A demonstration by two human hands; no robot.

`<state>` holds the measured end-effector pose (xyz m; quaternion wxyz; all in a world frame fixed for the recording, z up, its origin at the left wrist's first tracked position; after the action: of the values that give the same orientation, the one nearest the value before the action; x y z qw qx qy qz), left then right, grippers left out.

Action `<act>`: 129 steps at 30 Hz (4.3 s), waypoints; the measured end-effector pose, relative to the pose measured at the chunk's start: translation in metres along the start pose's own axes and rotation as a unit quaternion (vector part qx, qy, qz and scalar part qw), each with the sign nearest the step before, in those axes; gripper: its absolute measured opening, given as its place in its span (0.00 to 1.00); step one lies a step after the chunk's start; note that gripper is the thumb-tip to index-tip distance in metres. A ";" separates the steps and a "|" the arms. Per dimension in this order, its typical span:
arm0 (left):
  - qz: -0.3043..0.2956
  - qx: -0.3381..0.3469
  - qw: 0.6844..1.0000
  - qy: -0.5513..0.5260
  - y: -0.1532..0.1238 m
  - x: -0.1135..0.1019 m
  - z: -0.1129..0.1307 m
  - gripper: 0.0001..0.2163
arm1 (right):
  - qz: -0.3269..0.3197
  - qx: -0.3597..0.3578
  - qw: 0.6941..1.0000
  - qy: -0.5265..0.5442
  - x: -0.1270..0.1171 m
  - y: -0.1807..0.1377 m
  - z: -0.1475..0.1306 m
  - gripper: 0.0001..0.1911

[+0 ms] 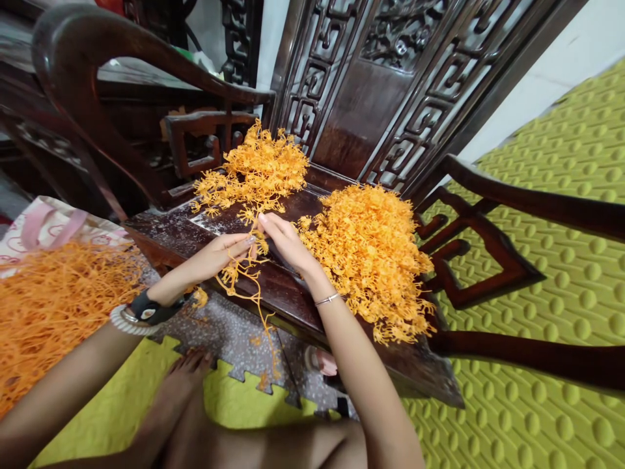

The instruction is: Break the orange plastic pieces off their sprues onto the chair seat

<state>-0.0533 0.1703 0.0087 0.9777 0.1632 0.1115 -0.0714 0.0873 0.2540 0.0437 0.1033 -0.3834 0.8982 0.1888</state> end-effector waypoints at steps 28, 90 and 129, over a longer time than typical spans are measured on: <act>0.059 -0.017 0.998 -0.028 0.004 0.001 -0.004 0.20 | 0.031 -0.091 0.902 -0.421 -0.010 -0.002 -0.007 0.13; 0.132 -0.050 0.990 0.002 0.001 0.008 -0.009 0.18 | -0.024 -0.137 0.935 -0.327 0.014 -0.010 -0.019 0.16; 0.088 -0.020 0.936 0.340 -0.007 0.019 0.003 0.17 | 0.169 0.134 0.962 0.166 -0.005 0.001 0.006 0.08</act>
<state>-0.0360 0.1609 0.0046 0.8870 0.1673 0.4235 0.0768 0.0907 0.2605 0.0403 -0.0306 -0.2343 0.9716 0.0148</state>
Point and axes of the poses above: each hand's wrist, its own y-axis towards the middle knuckle, its own x-axis out of the palm, z = x × y, the point moved 1 cm from there along y, towards the middle knuckle, and after that the axes turned 2 degrees about x, right-handed, at the moved point
